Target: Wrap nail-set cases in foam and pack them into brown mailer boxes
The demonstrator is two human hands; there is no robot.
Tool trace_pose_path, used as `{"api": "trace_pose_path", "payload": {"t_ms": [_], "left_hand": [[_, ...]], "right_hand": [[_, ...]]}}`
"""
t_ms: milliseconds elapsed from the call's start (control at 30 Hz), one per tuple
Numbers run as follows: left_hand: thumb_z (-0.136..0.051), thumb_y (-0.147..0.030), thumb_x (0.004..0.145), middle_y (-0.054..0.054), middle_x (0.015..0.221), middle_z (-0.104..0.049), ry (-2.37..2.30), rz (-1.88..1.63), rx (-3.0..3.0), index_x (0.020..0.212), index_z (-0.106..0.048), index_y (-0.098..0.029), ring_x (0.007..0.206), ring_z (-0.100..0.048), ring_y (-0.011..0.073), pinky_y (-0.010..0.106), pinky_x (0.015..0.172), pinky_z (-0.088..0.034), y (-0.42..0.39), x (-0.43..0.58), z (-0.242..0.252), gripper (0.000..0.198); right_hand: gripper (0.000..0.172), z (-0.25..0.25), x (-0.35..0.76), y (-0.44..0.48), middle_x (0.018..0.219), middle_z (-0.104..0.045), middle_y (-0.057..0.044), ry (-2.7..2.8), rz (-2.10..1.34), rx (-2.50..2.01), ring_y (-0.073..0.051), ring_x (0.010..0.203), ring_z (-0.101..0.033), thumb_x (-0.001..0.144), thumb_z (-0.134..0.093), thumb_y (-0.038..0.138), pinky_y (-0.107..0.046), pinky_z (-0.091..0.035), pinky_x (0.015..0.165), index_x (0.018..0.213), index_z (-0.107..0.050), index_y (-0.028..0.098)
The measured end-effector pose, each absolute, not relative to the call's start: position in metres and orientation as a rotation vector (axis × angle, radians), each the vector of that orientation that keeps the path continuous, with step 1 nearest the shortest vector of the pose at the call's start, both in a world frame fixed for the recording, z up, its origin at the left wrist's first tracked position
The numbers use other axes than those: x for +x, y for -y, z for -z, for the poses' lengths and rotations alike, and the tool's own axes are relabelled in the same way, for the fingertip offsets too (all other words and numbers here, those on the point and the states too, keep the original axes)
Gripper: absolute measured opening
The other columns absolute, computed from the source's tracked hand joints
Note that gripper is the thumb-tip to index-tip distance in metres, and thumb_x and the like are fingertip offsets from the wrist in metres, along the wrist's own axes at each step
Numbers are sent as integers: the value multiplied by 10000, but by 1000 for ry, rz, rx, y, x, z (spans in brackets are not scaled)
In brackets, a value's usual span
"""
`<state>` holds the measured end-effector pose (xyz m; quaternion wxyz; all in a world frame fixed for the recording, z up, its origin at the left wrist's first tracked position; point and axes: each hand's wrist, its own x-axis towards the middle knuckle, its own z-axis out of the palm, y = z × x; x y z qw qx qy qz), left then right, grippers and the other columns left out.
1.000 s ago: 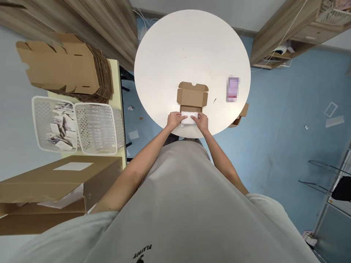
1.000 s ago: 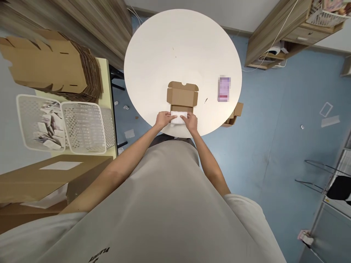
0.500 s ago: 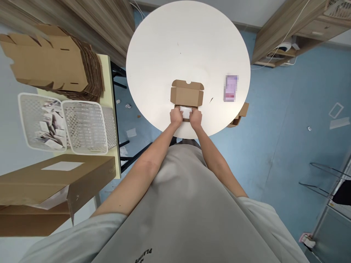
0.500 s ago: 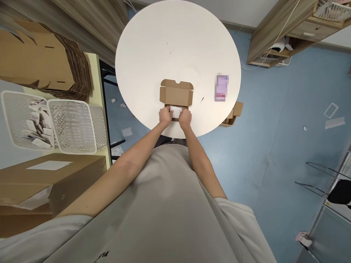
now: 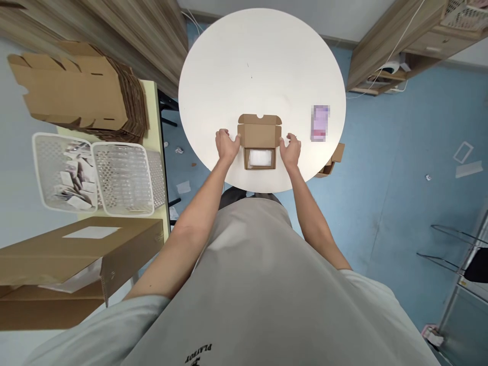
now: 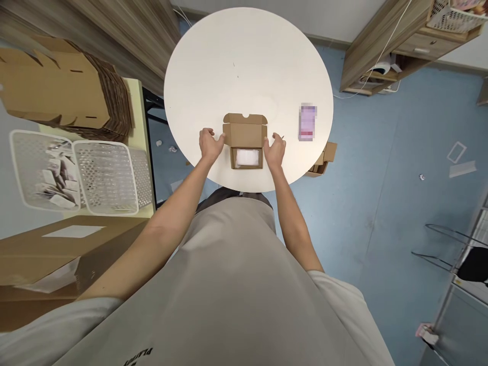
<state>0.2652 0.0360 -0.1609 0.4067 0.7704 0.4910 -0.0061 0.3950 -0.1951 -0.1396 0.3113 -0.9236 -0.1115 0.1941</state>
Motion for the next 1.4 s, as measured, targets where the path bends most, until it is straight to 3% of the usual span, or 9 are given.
{"api": "trace_pose_path", "payload": {"t_ms": [167, 267, 533, 700, 900, 1033, 1300, 1400], "left_hand": [[-788, -221, 991, 278, 1624, -610, -1151, 89, 1639, 1614, -536, -73, 1482, -654, 353, 476, 1264, -487, -55, 279, 167, 688], [-751, -159, 990, 294, 1640, -602, -1061, 55, 1574, 1646, -509, -45, 1505, -642, 341, 460, 1262, -498, -49, 280, 165, 708], [-769, -116, 935, 275, 1593, -645, -846, -4, 1527, 1671, -498, -94, 1386, -708, 340, 541, 1252, -522, -52, 273, 164, 785], [-783, -146, 911, 219, 1487, -716, -721, -58, 1563, 1652, -523, -137, 1297, -733, 318, 535, 1173, -591, -52, 265, 164, 785], [-752, -161, 907, 184, 1454, -701, -737, -95, 1670, 1551, -630, -152, 1255, -752, 315, 519, 1173, -603, -23, 227, 154, 655], [-719, -160, 918, 158, 1427, -702, -757, -108, 1759, 1423, -713, -175, 1321, -722, 314, 508, 1224, -586, 5, 196, 147, 506], [-626, -267, 1042, 170, 1445, -726, -670, 5, 1842, 1474, -672, -181, 1327, -735, 311, 493, 1189, -608, 36, 152, 133, 443], [-573, -292, 1072, 171, 1408, -769, -666, 31, 1874, 1453, -688, -177, 1302, -752, 324, 497, 1168, -608, 36, 153, 131, 415]], "right_hand": [[672, 160, 420, 190, 1580, -672, -270, 165, -825, -2167, -311, 1503, -649, 1118, -607, 415, -482, -503, 1288, 1652, -478, 28], [721, 164, 418, 184, 1588, -676, -267, 165, -845, -2069, -287, 1516, -655, 1096, -647, 413, -437, -490, 1306, 1671, -470, 16], [1021, 163, 412, 191, 1677, -604, -240, 219, -826, -1887, -366, 1621, -546, 978, -718, 777, -514, -447, 1362, 1723, -462, 128], [1073, 155, 403, 200, 1710, -581, -199, 341, -782, -1870, -387, 1619, -539, 938, -691, 871, -551, -518, 1306, 1748, -435, 215], [934, 134, 356, 226, 1714, -578, -201, 431, -745, -1979, -392, 1454, -679, 1004, -614, 789, -576, -567, 1255, 1709, -513, 186], [811, 124, 325, 244, 1693, -601, -192, 510, -745, -2079, -399, 1469, -653, 1048, -575, 667, -595, -547, 1273, 1692, -545, 175], [634, 114, 297, 258, 1603, -672, -166, 583, -787, -2174, -400, 1456, -651, 1118, -426, 500, -625, -539, 1265, 1664, -561, 207], [646, 114, 295, 255, 1586, -677, -178, 588, -775, -2189, -413, 1457, -644, 1122, -374, 472, -652, -530, 1265, 1681, -531, 189]]}}
